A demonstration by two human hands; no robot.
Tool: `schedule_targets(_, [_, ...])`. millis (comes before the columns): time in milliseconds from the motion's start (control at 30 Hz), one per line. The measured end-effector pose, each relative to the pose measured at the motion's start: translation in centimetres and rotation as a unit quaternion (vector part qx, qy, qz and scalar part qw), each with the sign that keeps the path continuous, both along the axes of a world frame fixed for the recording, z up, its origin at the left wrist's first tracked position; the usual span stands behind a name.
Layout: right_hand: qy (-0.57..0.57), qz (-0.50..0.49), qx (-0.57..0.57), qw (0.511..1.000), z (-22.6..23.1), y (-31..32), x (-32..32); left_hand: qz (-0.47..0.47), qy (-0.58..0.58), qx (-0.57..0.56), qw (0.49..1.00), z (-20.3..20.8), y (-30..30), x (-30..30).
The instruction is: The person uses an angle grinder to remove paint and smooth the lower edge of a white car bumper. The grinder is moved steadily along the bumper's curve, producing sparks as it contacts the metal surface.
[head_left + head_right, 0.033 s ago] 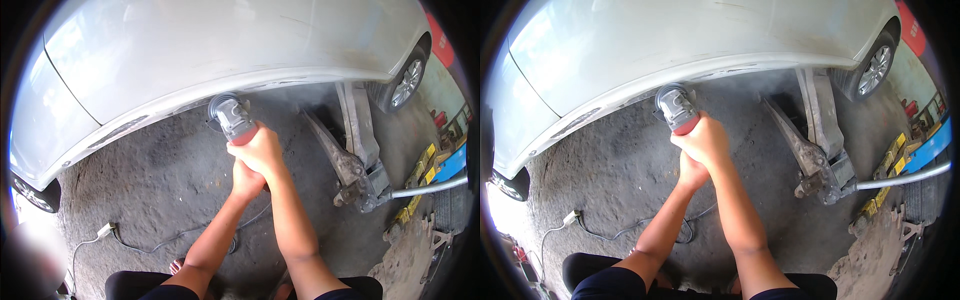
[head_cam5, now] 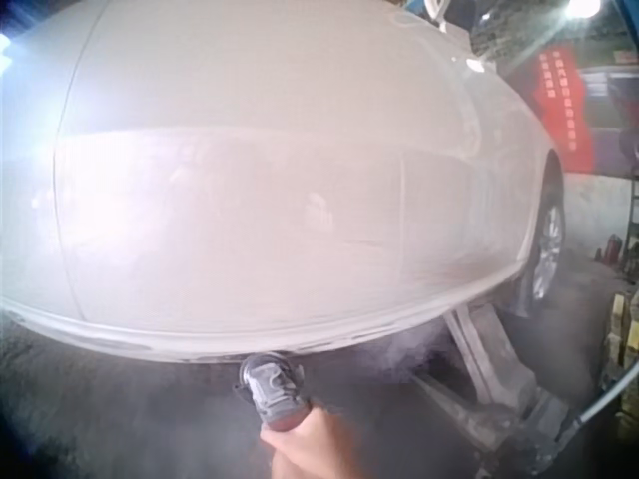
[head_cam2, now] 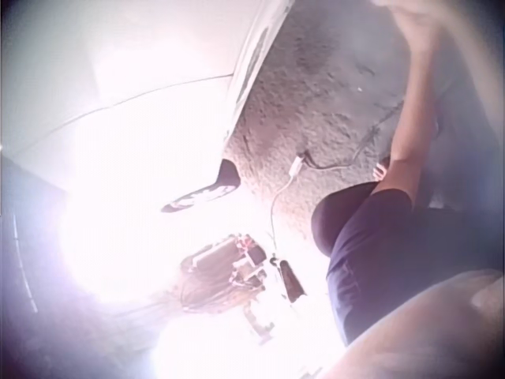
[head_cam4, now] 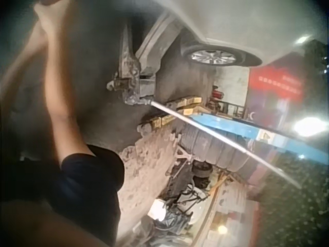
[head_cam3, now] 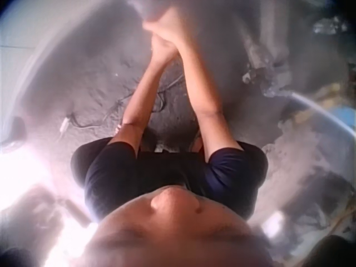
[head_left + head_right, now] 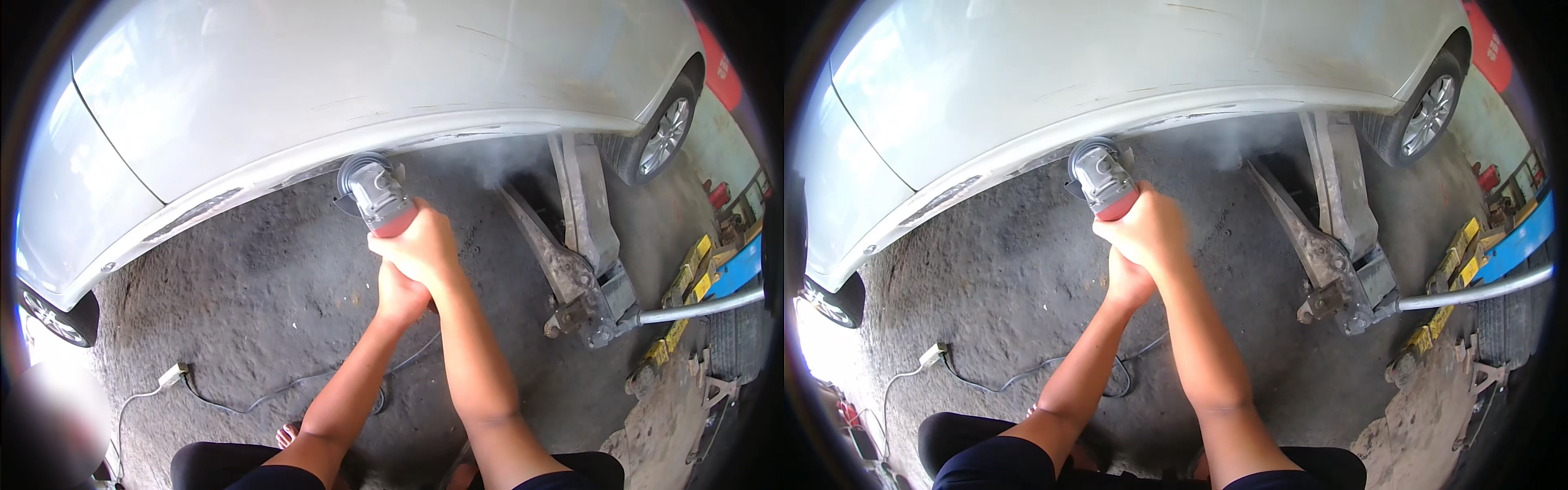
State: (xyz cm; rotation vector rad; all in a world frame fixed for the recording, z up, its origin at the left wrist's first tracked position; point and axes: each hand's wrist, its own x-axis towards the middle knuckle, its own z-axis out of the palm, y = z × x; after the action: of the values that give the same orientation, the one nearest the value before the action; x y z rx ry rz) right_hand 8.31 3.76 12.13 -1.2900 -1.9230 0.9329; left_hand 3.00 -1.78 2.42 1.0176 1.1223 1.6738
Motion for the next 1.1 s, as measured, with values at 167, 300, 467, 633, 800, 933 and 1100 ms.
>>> schedule_targets(167, [0.039,-0.012,-0.017,0.999,-0.1,-0.2,0.5,0.041,0.054,0.050,0.996,-0.3,0.2,0.2])
schedule_targets(300, [0.026,-0.011,-0.012,1.000,0.0,0.0,0.1,0.039,0.059,0.053,0.996,-0.5,0.4,0.0])
schedule_targets(467, [-0.003,0.002,0.008,1.000,-0.5,0.4,0.0,-0.002,0.006,0.000,1.000,0.1,-0.1,0.0])
schedule_targets(633, [0.045,0.012,0.021,0.999,-1.3,0.1,-0.1,0.035,0.058,0.029,0.997,-0.3,-0.1,-0.1])
schedule_targets(800, [0.050,0.003,0.014,0.999,-1.7,0.8,0.2,0.040,0.064,0.044,0.996,-0.6,0.5,0.2])
schedule_targets(933, [0.018,0.011,0.003,1.000,-0.2,0.1,0.1,0.036,0.043,0.045,0.997,-0.3,0.1,0.2])
schedule_targets(1100, [0.047,0.019,0.019,0.999,-0.8,0.0,0.2,0.056,0.072,0.056,0.994,-0.6,-0.1,0.3])
